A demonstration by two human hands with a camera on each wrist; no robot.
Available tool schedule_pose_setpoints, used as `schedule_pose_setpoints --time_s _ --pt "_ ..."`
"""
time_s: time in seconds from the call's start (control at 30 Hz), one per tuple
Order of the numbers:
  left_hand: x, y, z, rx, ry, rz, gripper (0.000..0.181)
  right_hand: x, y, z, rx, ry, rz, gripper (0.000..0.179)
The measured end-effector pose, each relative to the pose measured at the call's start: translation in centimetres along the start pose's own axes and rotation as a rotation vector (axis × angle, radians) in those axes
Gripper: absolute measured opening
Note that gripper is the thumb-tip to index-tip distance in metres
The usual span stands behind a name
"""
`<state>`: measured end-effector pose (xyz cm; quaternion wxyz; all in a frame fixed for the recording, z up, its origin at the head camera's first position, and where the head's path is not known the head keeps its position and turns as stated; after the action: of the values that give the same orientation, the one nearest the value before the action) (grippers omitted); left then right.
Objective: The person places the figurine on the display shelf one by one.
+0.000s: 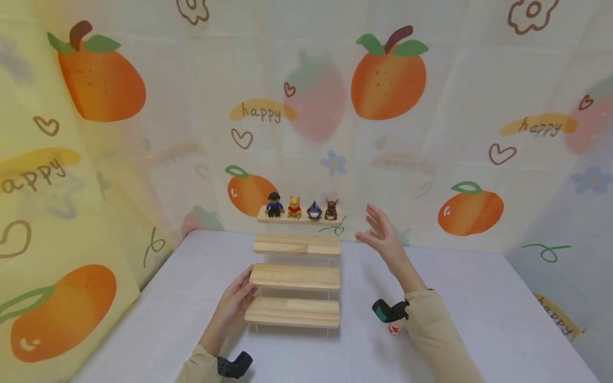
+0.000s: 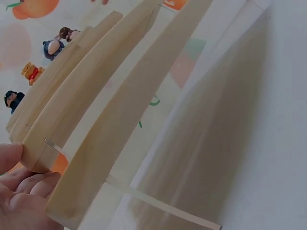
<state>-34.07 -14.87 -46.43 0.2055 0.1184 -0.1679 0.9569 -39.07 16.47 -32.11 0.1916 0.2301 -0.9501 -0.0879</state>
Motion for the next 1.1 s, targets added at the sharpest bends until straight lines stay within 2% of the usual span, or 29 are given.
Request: schedule_pose_setpoints --time_s 0.1,0.3,0.53,0.77,0.93,1.1 --pt "0.2 -0.1 0.0 -0.009 -0.004 -0.004 0.051 -0.9 0.4 -0.5 0.025 0.033 0.011 0.064" --pt "0.6 -0.1 0.2 0.022 -0.013 -0.001 0.051 -2.9 0.7 -1.5 0.184 0.125 -0.009 0.056" --pt "0.2 0.0 -0.5 0.049 0.02 0.028 0.051 -5.5 0.8 -0.9 0.139 0.129 -0.008 0.056" --pt "-0.2 0.2 -0.3 0.091 0.035 0.043 0.052 -7.4 0.9 0.4 0.133 0.132 0.0 0.051" --pt "-0.1 0.1 0.0 0.154 0.024 0.057 0.05 -9.1 0.8 2.3 0.126 0.081 0.023 0.048" --pt "0.0 0.0 0.0 0.154 0.014 0.074 0.047 -10.9 1.0 4.6 0.007 -0.031 0.074 0.048"
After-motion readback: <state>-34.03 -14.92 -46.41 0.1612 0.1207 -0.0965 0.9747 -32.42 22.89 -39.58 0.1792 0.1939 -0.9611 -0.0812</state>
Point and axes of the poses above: each hand's wrist, its own x-axis towards the middle knuckle, its own y-axis out of the back of the hand, z = x × y, the point moved 7 cm from there along x, towards the middle knuckle, and after that the axes turned 12 degrees about -z, right-handed, at the moved point
